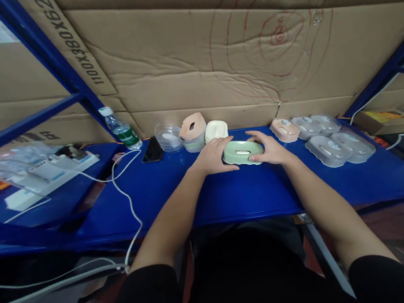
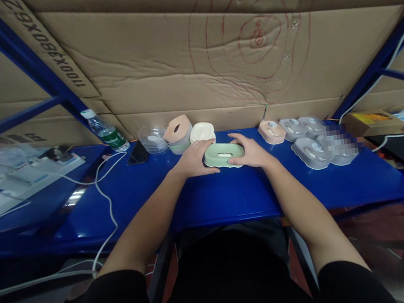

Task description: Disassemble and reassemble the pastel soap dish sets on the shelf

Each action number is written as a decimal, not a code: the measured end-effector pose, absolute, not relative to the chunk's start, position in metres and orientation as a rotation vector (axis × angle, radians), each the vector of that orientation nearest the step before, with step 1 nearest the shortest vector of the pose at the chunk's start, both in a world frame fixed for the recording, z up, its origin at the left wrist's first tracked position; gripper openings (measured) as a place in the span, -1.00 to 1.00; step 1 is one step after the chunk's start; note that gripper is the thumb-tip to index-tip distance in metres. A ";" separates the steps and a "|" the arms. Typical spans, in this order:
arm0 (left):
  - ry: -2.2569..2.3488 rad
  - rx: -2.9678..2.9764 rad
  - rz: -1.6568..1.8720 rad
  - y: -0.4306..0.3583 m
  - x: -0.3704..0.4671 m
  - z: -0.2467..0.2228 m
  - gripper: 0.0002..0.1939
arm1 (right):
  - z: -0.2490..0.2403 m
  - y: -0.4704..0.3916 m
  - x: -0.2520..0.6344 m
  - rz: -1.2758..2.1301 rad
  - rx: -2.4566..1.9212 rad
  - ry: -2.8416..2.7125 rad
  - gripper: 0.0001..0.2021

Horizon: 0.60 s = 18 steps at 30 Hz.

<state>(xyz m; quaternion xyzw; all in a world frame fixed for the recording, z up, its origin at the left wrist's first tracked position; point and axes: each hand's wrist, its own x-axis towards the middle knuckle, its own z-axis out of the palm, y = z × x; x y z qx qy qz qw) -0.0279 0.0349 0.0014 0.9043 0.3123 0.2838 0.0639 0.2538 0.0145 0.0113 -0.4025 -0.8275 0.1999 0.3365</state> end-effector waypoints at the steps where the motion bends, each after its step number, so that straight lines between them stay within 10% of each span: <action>1: 0.951 2.698 0.846 0.035 -0.027 0.001 0.14 | 0.012 0.014 0.253 0.493 -1.058 -2.159 -0.01; 18: 1.099 2.516 0.674 0.027 -0.025 0.005 0.34 | 0.015 0.008 0.243 0.262 -1.181 -2.208 -0.13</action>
